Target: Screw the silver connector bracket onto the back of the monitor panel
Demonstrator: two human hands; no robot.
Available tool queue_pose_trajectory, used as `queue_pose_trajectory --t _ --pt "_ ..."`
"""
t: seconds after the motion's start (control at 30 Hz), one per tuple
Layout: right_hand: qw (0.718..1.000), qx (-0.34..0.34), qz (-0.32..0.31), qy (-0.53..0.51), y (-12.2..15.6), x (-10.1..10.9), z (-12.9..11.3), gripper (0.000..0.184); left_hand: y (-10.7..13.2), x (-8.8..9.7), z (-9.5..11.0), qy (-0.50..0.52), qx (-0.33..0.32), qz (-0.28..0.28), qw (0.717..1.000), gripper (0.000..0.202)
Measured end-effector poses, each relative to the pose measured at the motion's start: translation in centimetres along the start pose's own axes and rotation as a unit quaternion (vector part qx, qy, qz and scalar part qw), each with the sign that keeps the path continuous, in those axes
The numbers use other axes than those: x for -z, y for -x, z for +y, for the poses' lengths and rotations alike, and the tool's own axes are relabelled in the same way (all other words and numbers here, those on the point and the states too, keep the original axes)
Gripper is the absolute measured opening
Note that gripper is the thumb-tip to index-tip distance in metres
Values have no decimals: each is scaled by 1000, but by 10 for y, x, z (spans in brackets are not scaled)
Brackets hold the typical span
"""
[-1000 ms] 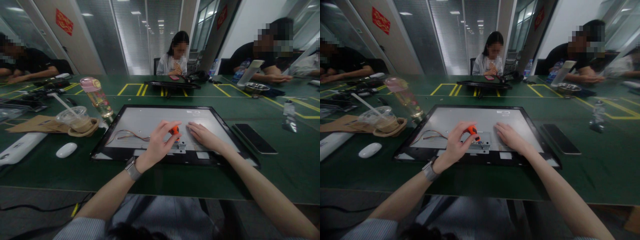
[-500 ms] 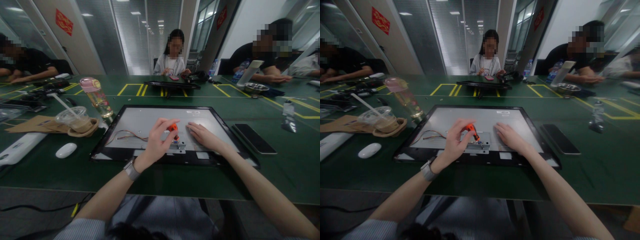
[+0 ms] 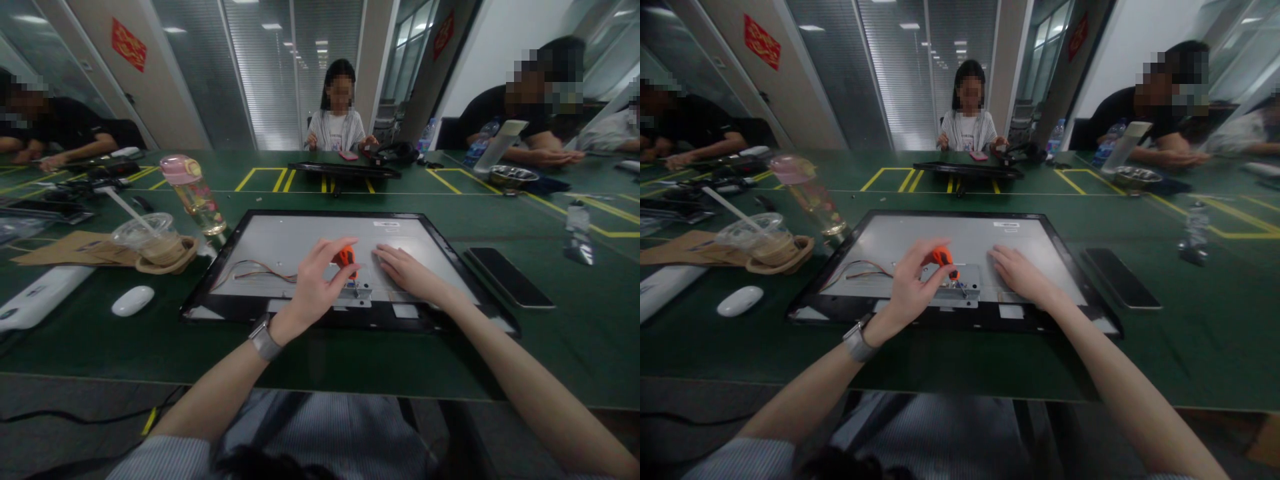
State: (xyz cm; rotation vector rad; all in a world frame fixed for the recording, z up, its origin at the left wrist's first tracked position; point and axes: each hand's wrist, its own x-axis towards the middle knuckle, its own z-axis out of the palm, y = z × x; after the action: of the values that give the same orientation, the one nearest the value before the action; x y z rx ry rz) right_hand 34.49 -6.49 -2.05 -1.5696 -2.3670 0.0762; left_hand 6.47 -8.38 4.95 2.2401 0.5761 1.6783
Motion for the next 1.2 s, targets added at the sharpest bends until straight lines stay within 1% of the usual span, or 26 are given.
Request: queue_pose_trajectory --t 0.17,0.23,0.3,0.4,0.5,0.63,0.73,0.9,0.97,1.07,1.13,1.2 --pt "1000 -4 -5 6 0 4 -4 48 -1 1 0 22 10 -26 999 38" --pt "1000 -8 -10 10 0 5 -5 49 -2 3 1 26 10 -30 999 37" --pt "1000 -9 -17 14 0 6 -6 49 -3 4 2 18 -1 -20 1000 30" --pt "1000 -5 -21 15 -1 6 -6 50 -3 5 2 2 -11 17 1000 22" --pt "1000 -6 -14 9 -1 6 -5 49 -2 3 2 12 3 32 999 25" --pt "1000 -11 -10 4 -1 4 -4 48 2 0 0 66 36 4 997 40" --pt "1000 -6 -9 0 -1 3 -3 48 2 0 -1 80 39 -14 996 39" --pt "1000 -3 -9 7 -1 0 0 49 0 3 2 57 16 -16 998 39" --pt "1000 -2 -9 9 -1 -1 1 49 -1 4 3 34 13 -6 999 38" --pt "1000 -1 -13 10 -1 -1 1 49 -2 4 2 -9 15 21 1000 30" --pt "1000 -4 -17 11 -1 1 -1 50 -2 5 1 -20 16 34 999 26" --pt "1000 -8 -21 9 -2 3 -3 50 -1 5 -1 -14 23 28 999 27"
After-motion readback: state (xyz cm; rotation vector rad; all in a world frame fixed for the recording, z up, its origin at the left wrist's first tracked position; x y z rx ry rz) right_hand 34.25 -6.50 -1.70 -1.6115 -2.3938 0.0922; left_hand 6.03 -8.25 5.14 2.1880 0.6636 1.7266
